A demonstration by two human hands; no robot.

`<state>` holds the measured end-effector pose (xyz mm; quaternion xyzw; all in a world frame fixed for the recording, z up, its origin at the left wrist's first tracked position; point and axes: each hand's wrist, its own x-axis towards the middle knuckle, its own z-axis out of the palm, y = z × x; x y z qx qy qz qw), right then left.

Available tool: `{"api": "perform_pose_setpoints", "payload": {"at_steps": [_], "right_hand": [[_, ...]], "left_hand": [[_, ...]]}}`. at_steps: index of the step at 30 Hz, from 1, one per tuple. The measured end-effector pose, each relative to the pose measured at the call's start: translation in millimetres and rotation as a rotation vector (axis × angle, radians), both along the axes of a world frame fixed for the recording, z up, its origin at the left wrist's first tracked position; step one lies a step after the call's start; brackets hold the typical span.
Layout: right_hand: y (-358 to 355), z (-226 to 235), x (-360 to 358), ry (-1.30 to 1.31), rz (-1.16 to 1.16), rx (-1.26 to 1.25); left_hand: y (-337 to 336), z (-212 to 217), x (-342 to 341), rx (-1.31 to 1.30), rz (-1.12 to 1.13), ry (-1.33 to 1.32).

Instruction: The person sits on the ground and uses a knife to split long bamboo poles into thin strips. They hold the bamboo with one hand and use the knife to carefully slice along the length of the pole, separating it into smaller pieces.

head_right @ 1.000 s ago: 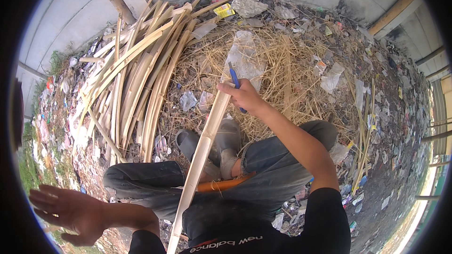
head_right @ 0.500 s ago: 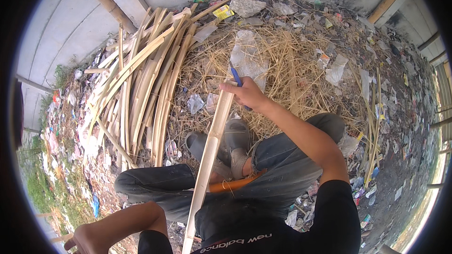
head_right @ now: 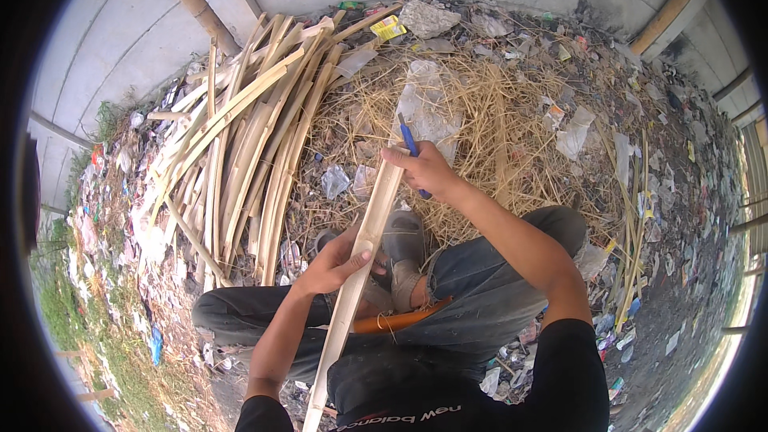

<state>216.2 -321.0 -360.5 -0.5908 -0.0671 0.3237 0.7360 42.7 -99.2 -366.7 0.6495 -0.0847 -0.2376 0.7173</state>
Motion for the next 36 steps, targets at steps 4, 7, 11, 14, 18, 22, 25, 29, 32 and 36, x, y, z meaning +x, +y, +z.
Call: {"api": "perform_pose_setpoints", "payload": {"at_steps": [4,7,11,14,18,22,25,29,32,36], "right_hand": [[-8,-11,1,-0.384,-0.119,-0.391],[-9,5,-10,-0.837,-0.173,-0.745],[1,28,-37,-0.932,0.128,-0.804],[14,24,-68,-0.980,0.337,-0.801],[26,16,-82,-0.971,0.414,-0.878],[20,-1,-55,-1.014,0.172,-0.916],[-28,-16,26,-0.805,0.007,-1.087],[-57,9,45,-0.715,-0.248,-0.904],[-58,21,28,-0.726,-0.211,-0.772],[-37,27,5,-0.691,-0.057,-0.717]], "left_hand": [[-15,-5,0,-0.097,0.049,0.169],[-5,-11,2,-0.079,0.076,0.175],[1,-11,2,-0.072,0.106,0.215],[2,-17,1,-0.074,0.115,0.205],[2,-22,2,-0.065,0.130,0.179],[5,-25,-6,-0.068,0.118,0.252],[5,-12,-19,-0.080,0.008,0.287],[10,0,-17,-0.116,0.017,0.236],[13,-13,-3,-0.116,0.091,0.221],[11,-19,2,-0.134,0.185,0.209]]}}
